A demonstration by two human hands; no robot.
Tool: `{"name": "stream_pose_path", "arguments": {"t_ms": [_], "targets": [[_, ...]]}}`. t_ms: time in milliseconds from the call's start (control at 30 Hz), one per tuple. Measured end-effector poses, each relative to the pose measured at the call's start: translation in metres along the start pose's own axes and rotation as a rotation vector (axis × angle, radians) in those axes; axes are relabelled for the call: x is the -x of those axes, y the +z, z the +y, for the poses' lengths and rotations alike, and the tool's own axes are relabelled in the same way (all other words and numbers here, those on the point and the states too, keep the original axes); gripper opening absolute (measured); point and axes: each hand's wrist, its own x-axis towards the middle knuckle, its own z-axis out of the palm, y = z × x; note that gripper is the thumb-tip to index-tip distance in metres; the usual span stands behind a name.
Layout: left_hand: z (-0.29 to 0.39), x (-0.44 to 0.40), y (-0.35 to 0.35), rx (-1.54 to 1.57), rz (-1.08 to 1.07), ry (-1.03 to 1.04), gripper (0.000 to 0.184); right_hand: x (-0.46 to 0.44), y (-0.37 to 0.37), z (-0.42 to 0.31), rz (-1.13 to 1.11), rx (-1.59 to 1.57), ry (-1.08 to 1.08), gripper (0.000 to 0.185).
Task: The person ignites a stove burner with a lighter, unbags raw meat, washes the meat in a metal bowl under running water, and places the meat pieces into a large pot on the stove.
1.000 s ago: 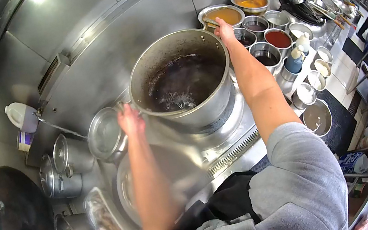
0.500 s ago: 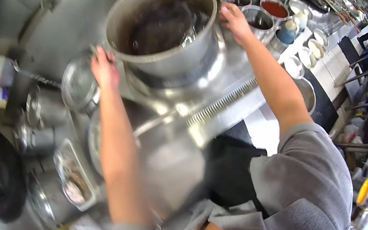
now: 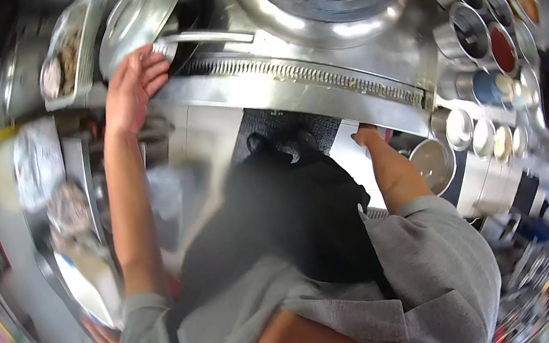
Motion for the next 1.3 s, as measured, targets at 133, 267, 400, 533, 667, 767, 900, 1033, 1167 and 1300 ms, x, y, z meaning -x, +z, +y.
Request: {"name": "stream_pose_path", "arguments": {"t_ms": [133, 267, 400, 533, 667, 767, 900, 1033, 1167, 1300], "targets": [[0.020, 0.063, 0.000, -0.117, 0.077, 0.031, 0.044, -0.031, 0.003, 0.011, -0.072, 0.055, -0.083, 0.078], [0.014, 0.117, -0.046, -0.312, 0.123, -0.057, 0.045, -0.048, 0.011, 0.012, -0.092, 0.171, -0.086, 0.072], [0.003, 0.166, -0.076, -0.197, 0.381, 0.006, 0.043, -0.088, 0.030, 0.044, -0.178, 0.079, -0.102, 0.074], [-0.075, 0.211, -0.111, -0.206, 0.539, -0.043, 0.050, -0.081, 0.021, 0.072, -0.279, 0.047, -0.057, 0.071], [-0.183, 0.274, -0.125, -0.188, 0.607, -0.412, 0.049, -0.084, 0.022, 0.072, -0.288, 0.073, -0.054, 0.068], [-0.279, 0.337, -0.124, -0.356, 0.624, -0.669, 0.019, -0.102, 0.034, 0.055, -0.222, 0.119, -0.098, 0.065], [-0.317, 0.414, -0.092, -0.113, 0.560, -0.955, 0.013, -0.093, 0.036, 0.044, -0.124, 0.295, -0.180, 0.051], [-0.340, 0.439, -0.107, -0.197, 0.386, -1.034, 0.021, -0.013, -0.016, -0.002, -0.027, 0.233, -0.178, 0.052], [-0.321, 0.386, -0.118, -0.295, 0.409, -1.127, 0.032, -0.004, -0.016, -0.004, 0.033, 0.178, -0.154, 0.056], [-0.306, 0.308, -0.138, -0.525, 0.352, -0.676, 0.032, -0.038, 0.010, 0.021, 0.037, 0.298, -0.253, 0.068]]}}
